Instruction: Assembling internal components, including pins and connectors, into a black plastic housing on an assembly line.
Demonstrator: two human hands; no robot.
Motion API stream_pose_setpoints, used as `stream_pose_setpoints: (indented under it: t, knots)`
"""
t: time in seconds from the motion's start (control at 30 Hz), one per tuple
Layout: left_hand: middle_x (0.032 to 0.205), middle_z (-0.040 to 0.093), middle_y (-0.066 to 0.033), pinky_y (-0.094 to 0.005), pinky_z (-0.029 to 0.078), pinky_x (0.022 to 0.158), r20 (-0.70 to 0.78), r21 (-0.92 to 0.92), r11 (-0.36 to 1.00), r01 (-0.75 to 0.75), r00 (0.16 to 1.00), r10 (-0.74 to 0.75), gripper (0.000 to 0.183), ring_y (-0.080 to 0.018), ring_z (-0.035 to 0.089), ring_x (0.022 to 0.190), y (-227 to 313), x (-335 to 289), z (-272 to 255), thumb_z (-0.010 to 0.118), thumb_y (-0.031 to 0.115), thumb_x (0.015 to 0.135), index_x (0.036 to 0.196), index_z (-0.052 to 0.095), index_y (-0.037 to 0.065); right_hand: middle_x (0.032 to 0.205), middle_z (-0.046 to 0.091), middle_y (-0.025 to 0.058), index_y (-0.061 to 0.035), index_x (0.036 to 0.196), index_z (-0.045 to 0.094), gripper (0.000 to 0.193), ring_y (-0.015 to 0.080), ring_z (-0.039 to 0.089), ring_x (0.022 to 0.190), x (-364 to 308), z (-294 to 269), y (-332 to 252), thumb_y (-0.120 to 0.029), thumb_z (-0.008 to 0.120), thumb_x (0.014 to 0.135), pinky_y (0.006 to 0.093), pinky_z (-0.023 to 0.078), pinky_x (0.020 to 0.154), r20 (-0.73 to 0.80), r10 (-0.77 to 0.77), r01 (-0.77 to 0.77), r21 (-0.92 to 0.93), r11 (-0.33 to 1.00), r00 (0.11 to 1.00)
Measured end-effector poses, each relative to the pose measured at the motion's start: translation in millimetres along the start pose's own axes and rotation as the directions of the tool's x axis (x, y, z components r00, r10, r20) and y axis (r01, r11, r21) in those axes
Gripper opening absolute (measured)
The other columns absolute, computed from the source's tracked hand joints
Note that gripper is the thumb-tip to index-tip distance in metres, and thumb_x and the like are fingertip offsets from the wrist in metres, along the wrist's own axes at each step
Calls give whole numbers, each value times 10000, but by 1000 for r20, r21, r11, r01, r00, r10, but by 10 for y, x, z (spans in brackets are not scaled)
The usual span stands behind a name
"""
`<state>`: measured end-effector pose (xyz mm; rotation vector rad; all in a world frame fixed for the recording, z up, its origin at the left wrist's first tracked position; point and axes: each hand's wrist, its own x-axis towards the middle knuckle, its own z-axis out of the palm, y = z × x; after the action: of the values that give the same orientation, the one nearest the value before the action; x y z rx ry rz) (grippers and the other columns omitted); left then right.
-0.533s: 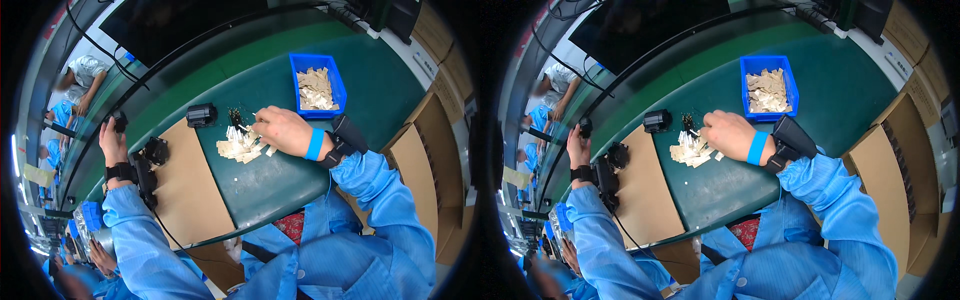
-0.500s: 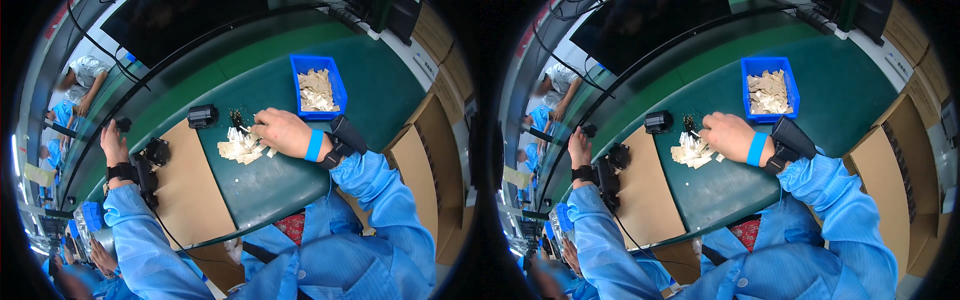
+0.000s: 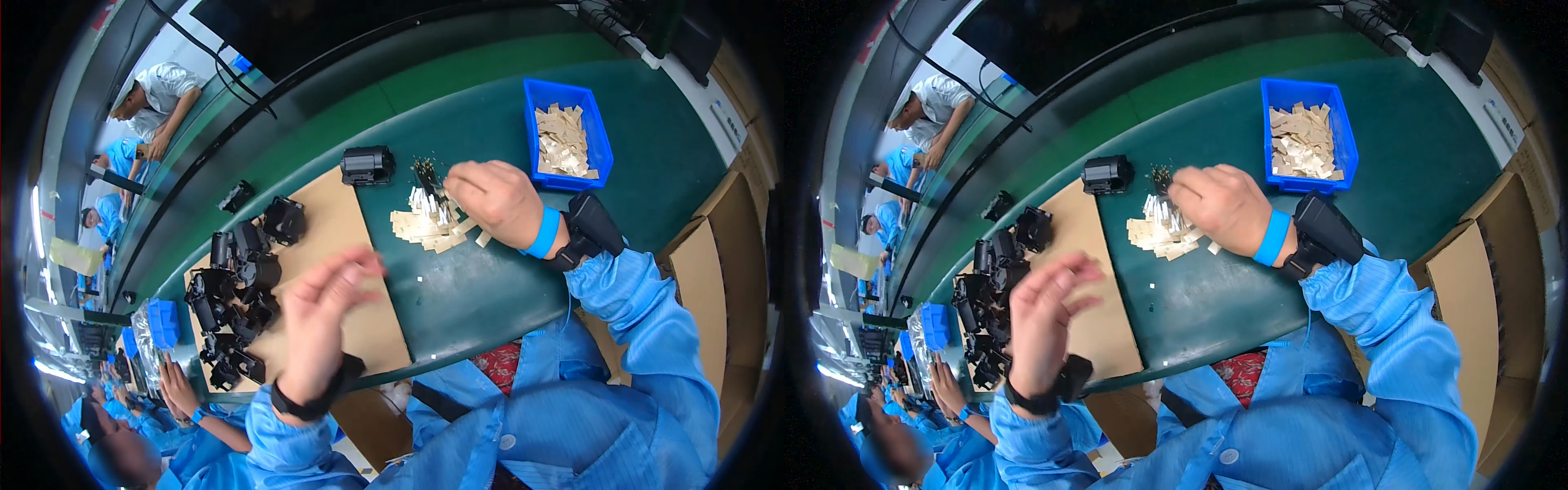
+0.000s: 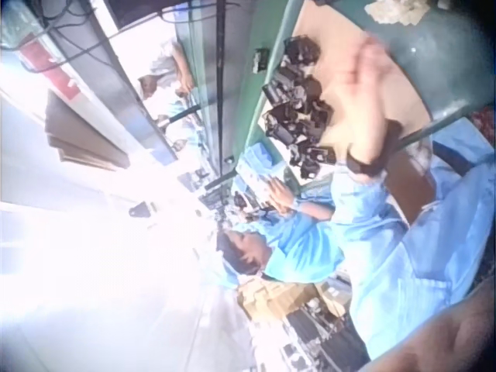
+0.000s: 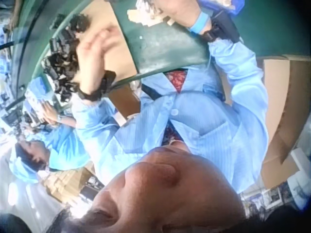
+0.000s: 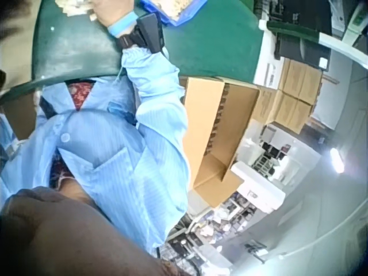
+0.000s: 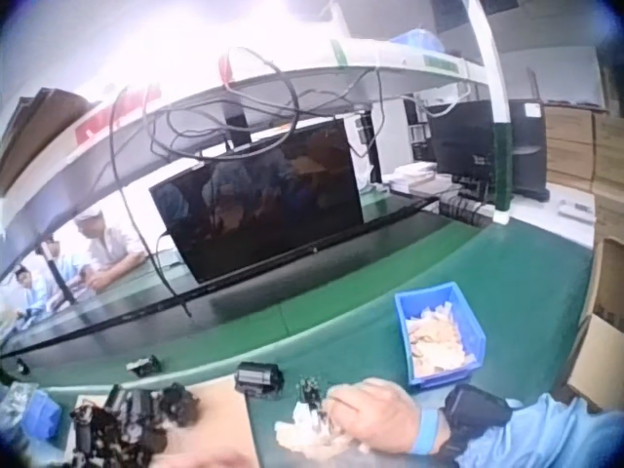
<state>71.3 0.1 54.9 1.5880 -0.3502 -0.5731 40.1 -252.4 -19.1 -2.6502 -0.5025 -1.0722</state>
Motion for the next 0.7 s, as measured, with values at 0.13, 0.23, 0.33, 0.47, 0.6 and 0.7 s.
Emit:
stream_pose_setpoints:
  t: [0.13, 0.23, 0.33, 0.47, 0.6, 0.7]
  knots:
    - [1017, 608, -154, -297, 521, 716, 220, -230, 955, 188, 966, -138, 318, -193, 598, 893, -102, -247, 362, 522, 159, 899, 1144, 540, -43, 876, 574, 102, -3, 892, 576, 217, 241, 600, 708, 61, -156, -164, -42, 577, 679, 312, 493, 587, -154, -35, 57, 141, 988, 987]
    - [1019, 606, -164, -296, 529, 696, 260, -471, 859, 201, 962, -82, 305, -199, 605, 858, -182, -326, 510, 524, 140, 896, 1138, 541, -45, 941, 599, 150, 19, 961, 602, 263, 270, 622, 777, 26, -343, -516, -68, 593, 712, 325, 511, 624, -144, -97, 140, 326, 935, 985]
    - [1007, 608, -170, -292, 536, 676, 278, -468, 864, 185, 959, -54, 293, -196, 611, 811, -316, -359, 536, 519, 116, 896, 1147, 532, -34, 946, 599, 151, 13, 959, 611, 270, 275, 622, 792, -72, -384, -682, -91, 606, 710, 332, 515, 632, -155, -55, 119, 448, 886, 986]
    - [933, 620, -164, -288, 543, 655, 178, -620, 766, 166, 982, -68, 224, -197, 620, 753, -425, -452, 614, 532, 51, 875, 1080, 561, -36, 963, 598, 153, 12, 954, 614, 274, 276, 621, 806, -175, -378, -724, -89, 633, 700, 332, 517, 653, -145, -50, 120, 531, 839, 988]
    - [863, 628, -156, -272, 531, 610, 191, -690, 699, 187, 979, -73, 197, -194, 619, 734, -605, -507, 665, 548, 20, 858, 1044, 581, -36, 976, 595, 152, 13, 965, 611, 278, 274, 620, 817, -240, -370, -830, -62, 652, 700, 335, 516, 668, -102, -54, 106, 620, 777, 993]
    - [797, 629, -145, -250, 500, 549, 118, -693, 718, 70, 993, 17, 185, -180, 609, 677, -663, -577, 685, 552, 0, 851, 1029, 588, -36, 984, 598, 149, 22, 966, 611, 255, 271, 621, 822, -264, -377, -913, -37, 652, 722, 325, 513, 681, -66, 7, 41, 695, 718, 998]
